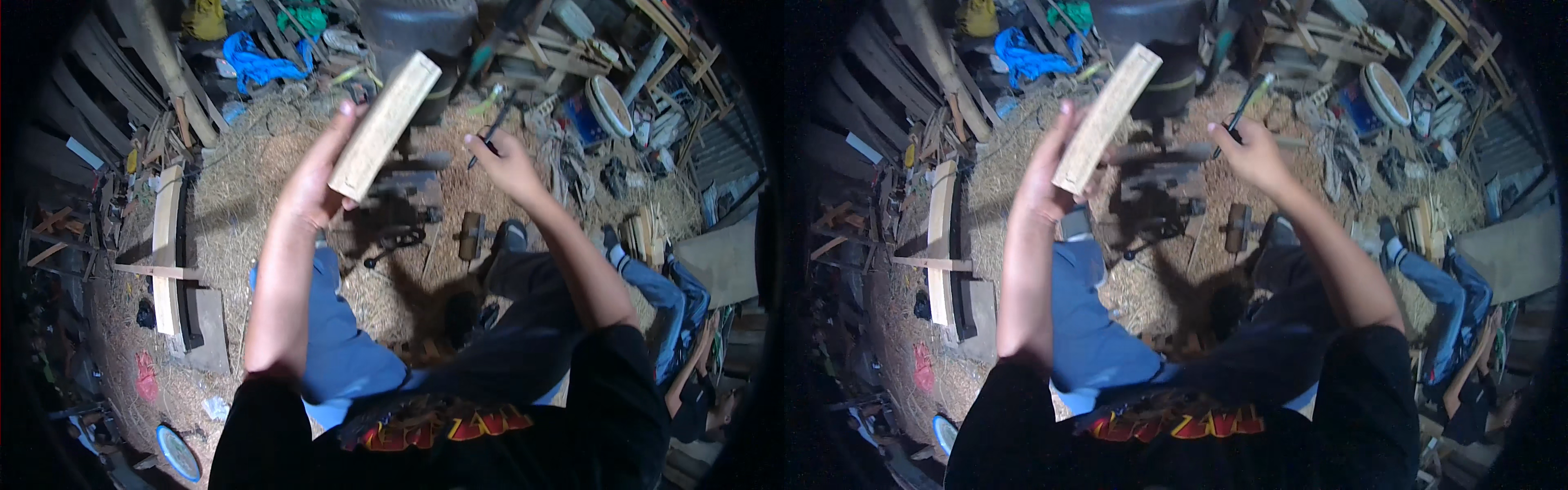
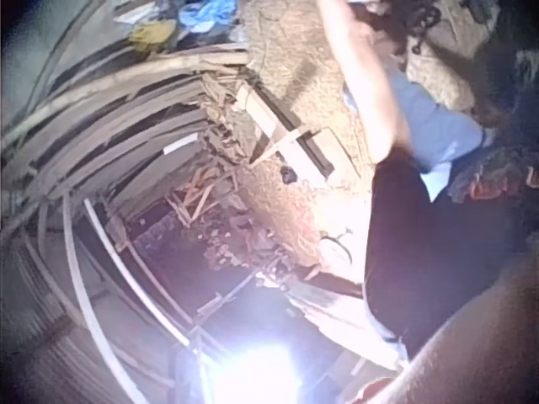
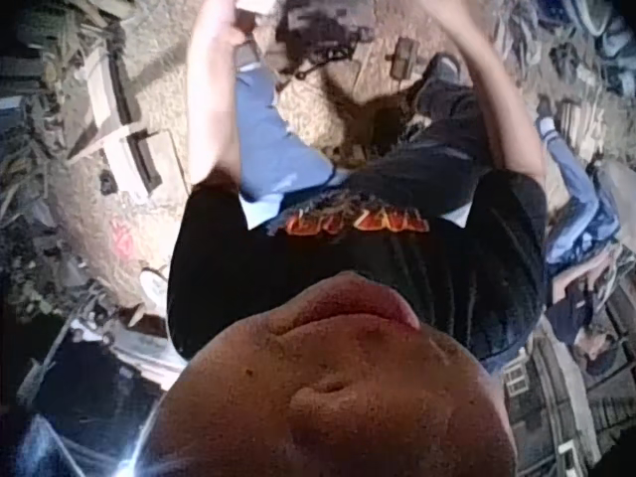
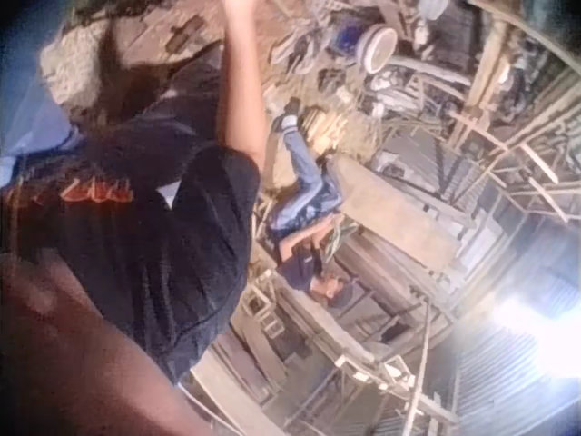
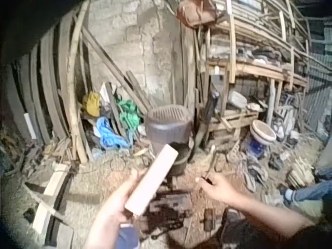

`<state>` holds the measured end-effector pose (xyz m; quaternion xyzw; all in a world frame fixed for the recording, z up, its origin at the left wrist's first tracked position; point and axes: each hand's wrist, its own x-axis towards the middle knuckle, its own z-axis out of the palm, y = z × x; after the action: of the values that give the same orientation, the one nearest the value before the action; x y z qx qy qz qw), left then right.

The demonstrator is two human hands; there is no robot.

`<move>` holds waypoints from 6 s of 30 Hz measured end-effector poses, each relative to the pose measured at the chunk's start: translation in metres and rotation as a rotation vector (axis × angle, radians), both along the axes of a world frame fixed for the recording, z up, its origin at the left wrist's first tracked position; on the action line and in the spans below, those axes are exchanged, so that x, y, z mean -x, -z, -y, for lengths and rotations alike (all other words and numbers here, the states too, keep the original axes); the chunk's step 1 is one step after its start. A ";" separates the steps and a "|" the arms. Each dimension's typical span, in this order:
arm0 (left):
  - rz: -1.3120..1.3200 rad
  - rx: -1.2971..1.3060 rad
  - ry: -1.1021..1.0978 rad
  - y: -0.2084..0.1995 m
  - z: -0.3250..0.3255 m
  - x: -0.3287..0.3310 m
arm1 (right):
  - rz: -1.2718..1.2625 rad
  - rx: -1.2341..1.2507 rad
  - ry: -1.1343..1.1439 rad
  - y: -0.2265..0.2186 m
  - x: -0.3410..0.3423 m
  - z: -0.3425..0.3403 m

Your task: The person marks a line on a piece of wood using a pen and then places the wood into a stationary machining tool, rotating a hand wheel to adjust the tool's position.

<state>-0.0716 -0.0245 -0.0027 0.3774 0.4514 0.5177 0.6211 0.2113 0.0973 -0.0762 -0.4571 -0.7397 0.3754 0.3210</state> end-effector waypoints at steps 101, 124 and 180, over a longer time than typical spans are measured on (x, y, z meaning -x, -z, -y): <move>-0.036 0.275 0.266 0.202 -0.108 -0.150 | 0.730 0.725 1.075 0.371 -0.200 0.001; 0.528 0.558 0.129 0.161 -0.016 -0.118 | -0.464 0.858 0.236 0.113 -0.180 -0.036; 0.391 0.499 -0.832 0.163 -0.023 0.071 | 0.722 -0.141 -0.553 0.157 0.095 0.138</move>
<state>-0.1428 -0.0019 -0.1653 -0.0968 0.5484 0.6582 0.5066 0.1162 -0.0411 -0.2336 -0.3209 -0.9222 0.2124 -0.0391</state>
